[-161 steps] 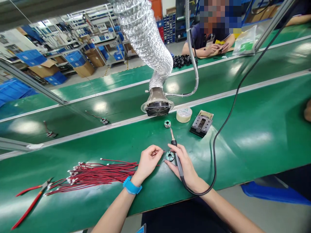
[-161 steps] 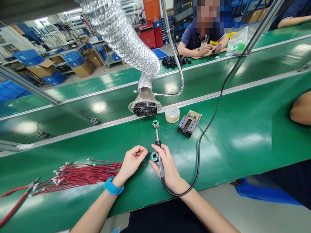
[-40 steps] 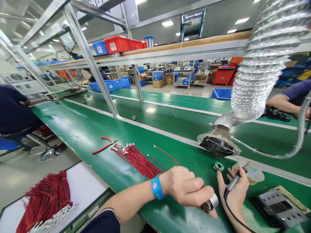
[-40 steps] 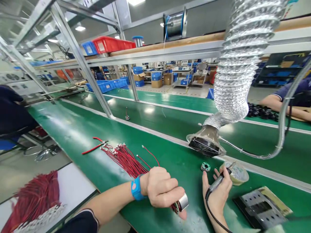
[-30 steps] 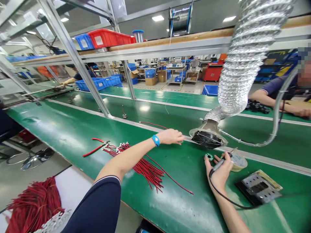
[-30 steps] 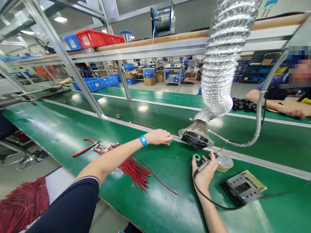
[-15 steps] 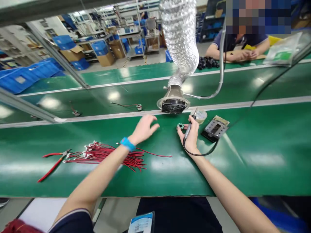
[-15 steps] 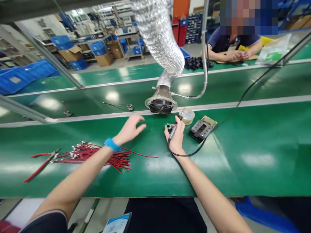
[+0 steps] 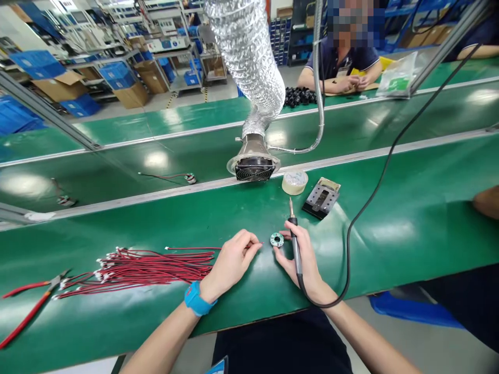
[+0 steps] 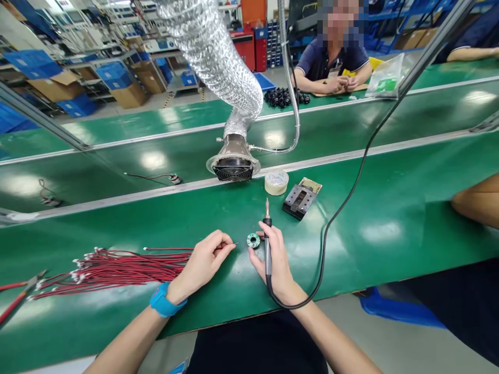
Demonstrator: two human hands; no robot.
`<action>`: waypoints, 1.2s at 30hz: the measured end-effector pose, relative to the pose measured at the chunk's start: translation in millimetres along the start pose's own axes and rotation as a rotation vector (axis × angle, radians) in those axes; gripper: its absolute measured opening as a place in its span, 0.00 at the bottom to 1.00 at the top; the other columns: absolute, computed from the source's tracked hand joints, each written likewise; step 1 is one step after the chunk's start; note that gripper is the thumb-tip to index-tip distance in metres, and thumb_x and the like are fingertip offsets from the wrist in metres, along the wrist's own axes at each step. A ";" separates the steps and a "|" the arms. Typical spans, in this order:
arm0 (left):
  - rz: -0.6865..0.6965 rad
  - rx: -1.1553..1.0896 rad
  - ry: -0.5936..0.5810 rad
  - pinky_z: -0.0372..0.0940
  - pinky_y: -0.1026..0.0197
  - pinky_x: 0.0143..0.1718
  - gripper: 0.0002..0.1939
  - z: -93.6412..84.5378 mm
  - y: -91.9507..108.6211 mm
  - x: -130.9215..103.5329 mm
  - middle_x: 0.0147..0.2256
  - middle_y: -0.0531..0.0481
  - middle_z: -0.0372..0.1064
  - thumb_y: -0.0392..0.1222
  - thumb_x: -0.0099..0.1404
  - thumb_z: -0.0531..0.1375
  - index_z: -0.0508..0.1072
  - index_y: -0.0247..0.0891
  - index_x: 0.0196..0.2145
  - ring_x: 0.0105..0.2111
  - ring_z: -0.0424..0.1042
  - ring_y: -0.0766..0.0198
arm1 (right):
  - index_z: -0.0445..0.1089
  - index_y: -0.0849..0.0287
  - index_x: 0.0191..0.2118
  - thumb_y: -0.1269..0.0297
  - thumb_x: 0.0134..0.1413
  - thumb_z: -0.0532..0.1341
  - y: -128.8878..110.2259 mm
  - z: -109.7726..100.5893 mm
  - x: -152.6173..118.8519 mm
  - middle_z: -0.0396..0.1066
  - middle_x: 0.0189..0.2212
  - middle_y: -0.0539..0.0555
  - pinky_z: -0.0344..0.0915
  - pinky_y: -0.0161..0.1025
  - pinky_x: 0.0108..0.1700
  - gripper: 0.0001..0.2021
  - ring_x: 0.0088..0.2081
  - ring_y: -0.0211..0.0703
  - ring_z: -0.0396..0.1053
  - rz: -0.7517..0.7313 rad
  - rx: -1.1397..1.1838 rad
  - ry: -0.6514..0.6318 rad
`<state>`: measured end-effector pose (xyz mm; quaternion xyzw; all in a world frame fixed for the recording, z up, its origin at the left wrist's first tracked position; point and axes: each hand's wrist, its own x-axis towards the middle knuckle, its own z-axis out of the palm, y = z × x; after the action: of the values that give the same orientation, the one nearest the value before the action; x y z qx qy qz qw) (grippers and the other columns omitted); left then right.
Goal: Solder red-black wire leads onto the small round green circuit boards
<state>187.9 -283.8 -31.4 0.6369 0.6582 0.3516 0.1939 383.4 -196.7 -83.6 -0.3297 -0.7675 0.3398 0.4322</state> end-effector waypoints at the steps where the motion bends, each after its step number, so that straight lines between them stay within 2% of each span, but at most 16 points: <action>1: 0.019 -0.016 0.020 0.61 0.63 0.35 0.05 0.5 1.6 1.4 0.35 0.53 0.69 0.39 0.76 0.61 0.72 0.39 0.39 0.32 0.68 0.65 | 0.57 0.48 0.70 0.68 0.62 0.67 -1.7 0.1 -0.8 0.66 0.55 0.59 0.76 0.52 0.57 0.34 0.52 0.50 0.75 0.006 -0.007 -0.008; 4: 0.078 -0.049 0.050 0.62 0.63 0.36 0.03 3.3 7.2 6.6 0.36 0.52 0.71 0.38 0.75 0.62 0.76 0.39 0.41 0.33 0.69 0.65 | 0.56 0.48 0.70 0.67 0.63 0.66 -5.1 3.3 -0.2 0.64 0.56 0.59 0.76 0.51 0.58 0.34 0.53 0.50 0.75 0.019 -0.001 -0.013; 8: 0.107 -0.078 0.075 0.62 0.63 0.37 0.05 8.3 12.4 14.1 0.34 0.51 0.73 0.36 0.75 0.62 0.78 0.39 0.39 0.34 0.71 0.65 | 0.57 0.48 0.70 0.68 0.65 0.64 -7.2 9.0 0.8 0.64 0.55 0.59 0.77 0.49 0.55 0.31 0.52 0.48 0.75 0.044 0.034 -0.013; 15: -0.087 -0.240 0.016 0.61 0.62 0.32 0.06 14.7 13.1 19.7 0.35 0.50 0.71 0.38 0.72 0.65 0.82 0.40 0.35 0.32 0.68 0.65 | 0.58 0.48 0.71 0.68 0.66 0.65 -14.1 8.1 -5.3 0.66 0.55 0.59 0.76 0.47 0.57 0.32 0.52 0.46 0.75 0.029 0.112 -0.083; 17: -0.134 -0.269 0.024 0.60 0.62 0.31 0.07 17.2 14.5 20.1 0.36 0.49 0.71 0.38 0.71 0.65 0.81 0.39 0.34 0.33 0.68 0.64 | 0.58 0.50 0.71 0.67 0.66 0.66 -15.7 3.0 -8.6 0.69 0.54 0.59 0.75 0.48 0.58 0.31 0.53 0.47 0.75 0.012 0.116 -0.059; 20: -0.181 -0.296 0.057 0.58 0.62 0.30 0.08 23.4 19.2 19.9 0.37 0.48 0.71 0.39 0.70 0.65 0.80 0.38 0.31 0.31 0.65 0.66 | 0.68 0.51 0.64 0.68 0.68 0.63 -16.0 -9.7 -16.2 0.75 0.48 0.56 0.77 0.44 0.51 0.21 0.46 0.45 0.78 0.005 0.085 0.101; 22: -0.196 -0.302 0.081 0.58 0.62 0.30 0.08 28.9 22.7 19.1 0.37 0.49 0.70 0.38 0.69 0.65 0.79 0.38 0.30 0.29 0.62 0.67 | 0.74 0.53 0.56 0.68 0.69 0.61 -14.6 -19.5 -23.4 0.78 0.42 0.55 0.77 0.42 0.44 0.13 0.39 0.44 0.78 0.040 0.046 0.216; 24: -0.196 -0.290 0.100 0.57 0.62 0.30 0.07 34.4 25.0 18.1 0.38 0.49 0.71 0.37 0.68 0.65 0.78 0.38 0.30 0.28 0.61 0.68 | 0.78 0.55 0.48 0.66 0.70 0.60 -12.2 -27.3 -31.0 0.77 0.33 0.53 0.76 0.40 0.37 0.09 0.31 0.43 0.76 0.095 0.039 0.282; 28: -0.174 -0.251 0.137 0.56 0.62 0.29 0.06 41.8 24.4 16.6 0.38 0.49 0.72 0.35 0.67 0.64 0.77 0.38 0.30 0.27 0.60 0.69 | 0.78 0.57 0.42 0.64 0.73 0.56 -8.6 -31.8 -39.6 0.67 0.19 0.46 0.66 0.36 0.24 0.13 0.19 0.38 0.66 0.161 0.215 0.320; 31: -0.169 -0.242 0.153 0.55 0.62 0.28 0.07 44.0 22.4 16.4 0.37 0.49 0.71 0.35 0.67 0.64 0.76 0.38 0.30 0.26 0.59 0.69 | 0.78 0.57 0.41 0.66 0.73 0.56 -9.9 -29.6 -37.9 0.64 0.17 0.44 0.63 0.34 0.22 0.12 0.17 0.35 0.64 0.151 0.312 0.303; 36: -0.158 -0.221 0.152 0.56 0.62 0.28 0.07 44.5 22.1 16.7 0.37 0.48 0.71 0.36 0.68 0.65 0.76 0.37 0.30 0.27 0.62 0.69 | 0.78 0.58 0.41 0.65 0.73 0.56 -14.4 -28.3 -31.7 0.65 0.17 0.44 0.63 0.34 0.22 0.12 0.17 0.35 0.65 0.161 0.318 0.260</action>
<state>232.8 -259.3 -42.6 0.5295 0.6763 0.4527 0.2395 418.4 -223.3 -74.7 -0.3584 -0.6133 0.4446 0.5457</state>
